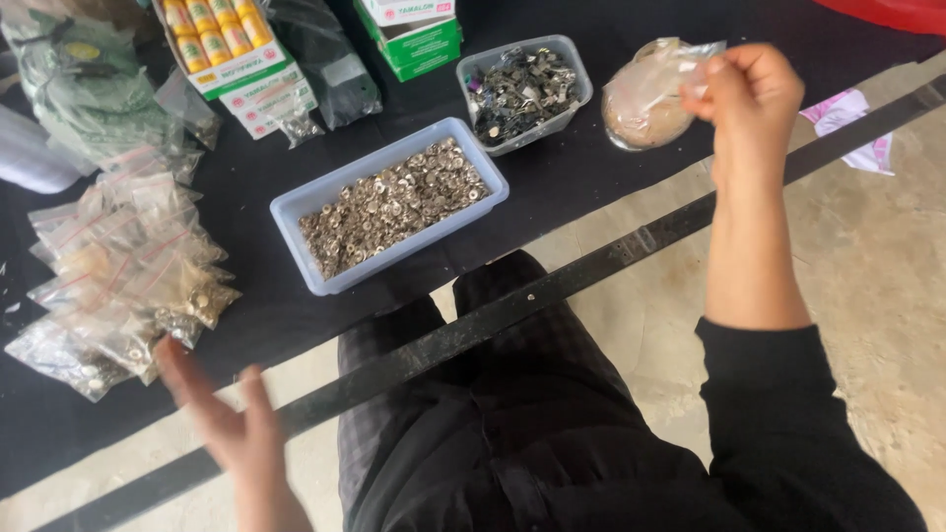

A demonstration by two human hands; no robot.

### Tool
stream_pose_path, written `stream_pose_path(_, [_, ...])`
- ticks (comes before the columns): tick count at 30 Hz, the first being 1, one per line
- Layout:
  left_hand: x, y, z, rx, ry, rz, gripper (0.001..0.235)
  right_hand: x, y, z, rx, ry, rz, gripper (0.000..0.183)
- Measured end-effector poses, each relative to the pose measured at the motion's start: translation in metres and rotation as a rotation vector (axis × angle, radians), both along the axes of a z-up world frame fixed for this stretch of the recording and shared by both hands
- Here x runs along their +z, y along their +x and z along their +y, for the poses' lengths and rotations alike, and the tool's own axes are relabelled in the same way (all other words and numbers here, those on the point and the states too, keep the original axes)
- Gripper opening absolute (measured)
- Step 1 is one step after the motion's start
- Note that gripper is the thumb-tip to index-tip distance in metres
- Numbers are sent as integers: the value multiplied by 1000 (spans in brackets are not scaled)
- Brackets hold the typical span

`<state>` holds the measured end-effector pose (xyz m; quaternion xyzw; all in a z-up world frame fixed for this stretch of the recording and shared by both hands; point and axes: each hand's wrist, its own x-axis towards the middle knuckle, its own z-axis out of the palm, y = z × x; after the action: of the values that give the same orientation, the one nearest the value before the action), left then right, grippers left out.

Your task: The person is sorting small metal fasteners and placing them into small plastic zip-lock bags.

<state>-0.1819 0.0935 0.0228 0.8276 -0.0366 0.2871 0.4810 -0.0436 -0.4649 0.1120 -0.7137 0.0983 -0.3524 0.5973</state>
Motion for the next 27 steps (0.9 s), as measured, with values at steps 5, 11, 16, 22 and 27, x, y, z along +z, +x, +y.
stream_pose_path(5, [27, 16, -95, -374, 140, 1, 84, -21, -36, 90, 358, 321, 50, 11])
stream_pose_path(11, [20, 28, -162, -591, -40, 14, 95, -49, -76, 161, 647, 554, 76, 20])
stream_pose_path(16, [9, 29, -169, -506, -221, -86, 20, -48, -95, 186, 663, 574, 135, 18])
stream_pose_path(22, [19, 24, -152, -432, -347, 21, 17, -59, -100, 188, 805, 204, 174, 50])
stream_pose_path(27, [33, 25, -134, -420, -252, 58, 21, -32, -107, 196, 767, -10, 203, 10])
